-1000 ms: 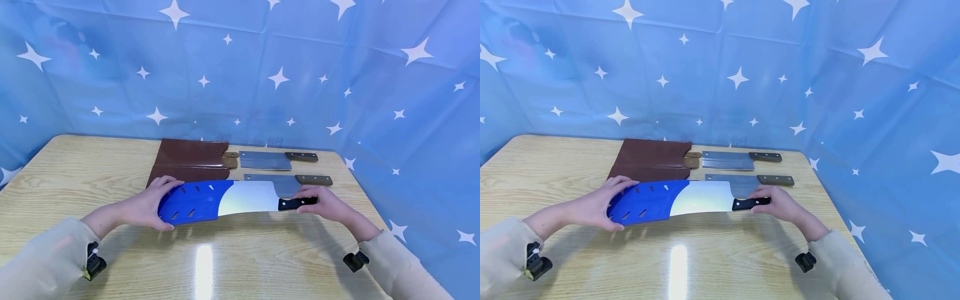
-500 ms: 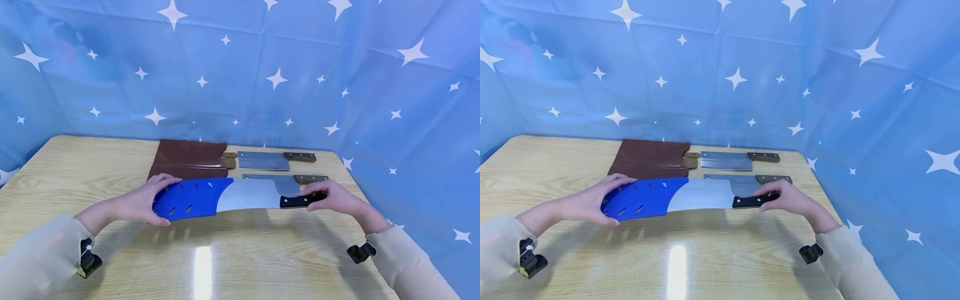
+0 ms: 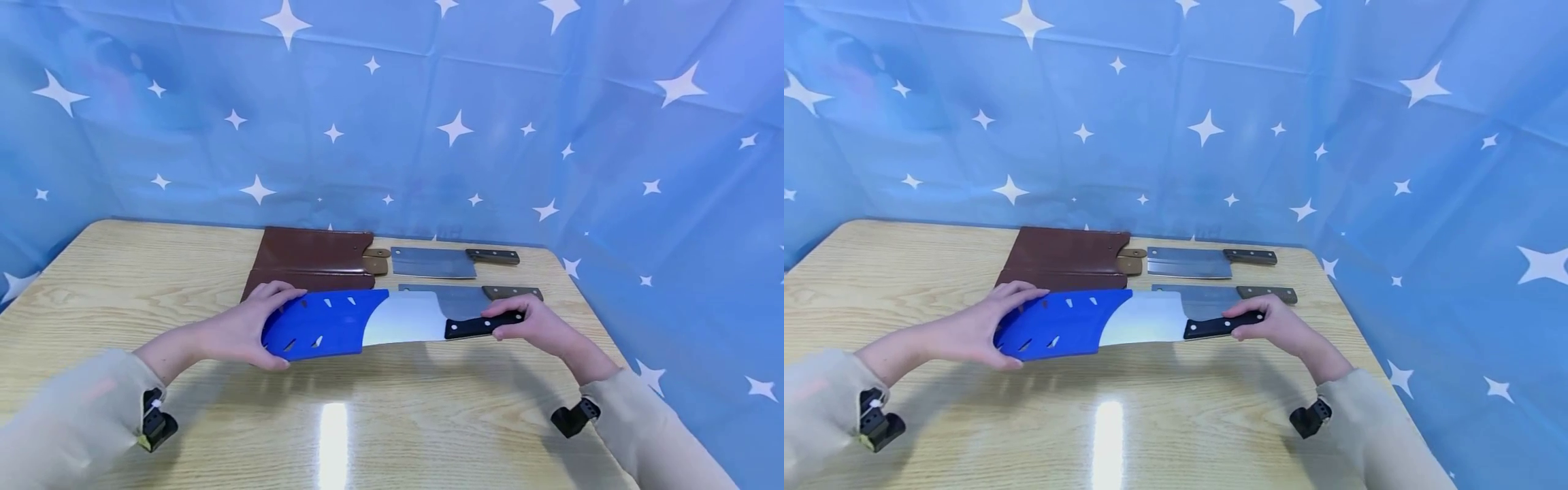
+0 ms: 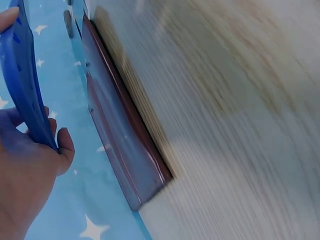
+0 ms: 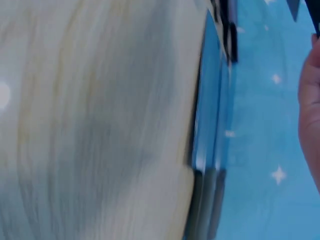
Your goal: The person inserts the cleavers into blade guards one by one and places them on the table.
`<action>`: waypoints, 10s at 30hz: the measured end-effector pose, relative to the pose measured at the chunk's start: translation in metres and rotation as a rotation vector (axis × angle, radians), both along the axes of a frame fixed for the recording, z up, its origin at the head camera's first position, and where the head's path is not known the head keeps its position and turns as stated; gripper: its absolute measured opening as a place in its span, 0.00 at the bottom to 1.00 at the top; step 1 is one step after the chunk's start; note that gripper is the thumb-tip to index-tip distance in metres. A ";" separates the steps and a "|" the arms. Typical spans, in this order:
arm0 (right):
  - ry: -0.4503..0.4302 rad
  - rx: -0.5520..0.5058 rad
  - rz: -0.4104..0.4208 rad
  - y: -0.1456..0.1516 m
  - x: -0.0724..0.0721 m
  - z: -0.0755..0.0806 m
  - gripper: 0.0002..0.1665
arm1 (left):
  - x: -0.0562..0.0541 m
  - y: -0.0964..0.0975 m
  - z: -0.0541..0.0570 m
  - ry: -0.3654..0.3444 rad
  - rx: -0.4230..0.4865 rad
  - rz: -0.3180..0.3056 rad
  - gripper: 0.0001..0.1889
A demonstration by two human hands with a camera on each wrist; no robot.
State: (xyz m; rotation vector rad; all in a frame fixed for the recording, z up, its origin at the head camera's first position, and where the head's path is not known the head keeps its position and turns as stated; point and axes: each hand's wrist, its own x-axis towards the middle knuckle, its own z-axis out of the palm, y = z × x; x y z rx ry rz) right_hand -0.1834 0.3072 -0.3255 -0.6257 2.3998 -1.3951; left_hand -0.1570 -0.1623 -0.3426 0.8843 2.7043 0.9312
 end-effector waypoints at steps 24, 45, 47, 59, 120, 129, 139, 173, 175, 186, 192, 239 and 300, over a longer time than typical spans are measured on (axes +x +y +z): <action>-0.040 0.244 0.270 -0.052 0.010 -0.037 0.22 | 0.017 0.022 -0.040 0.032 -0.111 -0.048 0.54; 0.061 0.333 0.360 -0.058 0.013 -0.044 0.16 | 0.011 0.015 -0.042 0.142 -0.155 -0.055 0.47; 0.077 0.357 0.340 -0.056 0.011 -0.042 0.17 | 0.001 0.011 -0.038 0.175 -0.136 -0.027 0.43; 0.167 0.427 0.024 0.001 -0.031 -0.026 0.23 | -0.063 -0.012 -0.030 0.089 -0.144 0.159 0.47; -0.062 0.258 -0.417 0.103 -0.065 -0.031 0.34 | -0.065 -0.032 -0.036 -0.071 -0.277 0.048 0.66; -0.046 0.306 -0.405 0.096 -0.060 -0.022 0.36 | -0.066 -0.029 -0.027 -0.052 -0.239 0.023 0.65; -0.054 0.254 -0.354 0.080 -0.061 -0.020 0.32 | -0.065 -0.025 -0.020 -0.055 -0.223 0.031 0.64; -0.075 0.185 -0.291 0.034 -0.082 -0.022 0.33 | -0.062 -0.011 -0.012 -0.035 -0.214 -0.002 0.63; -0.081 0.176 -0.287 0.031 -0.082 -0.022 0.33 | -0.062 -0.009 -0.012 -0.027 -0.215 -0.005 0.63; -0.104 0.159 -0.269 0.018 -0.081 -0.019 0.35 | -0.064 -0.003 -0.012 -0.016 -0.215 -0.001 0.62; -0.093 0.142 -0.267 0.008 -0.084 -0.018 0.34 | -0.064 0.002 -0.010 -0.029 -0.212 -0.004 0.62; -0.108 0.033 -0.237 -0.055 -0.091 -0.026 0.29 | -0.072 0.015 -0.006 0.020 -0.203 0.001 0.61; -0.048 0.306 0.096 -0.087 -0.106 -0.055 0.26 | -0.078 0.013 -0.040 0.002 -0.329 -0.002 0.59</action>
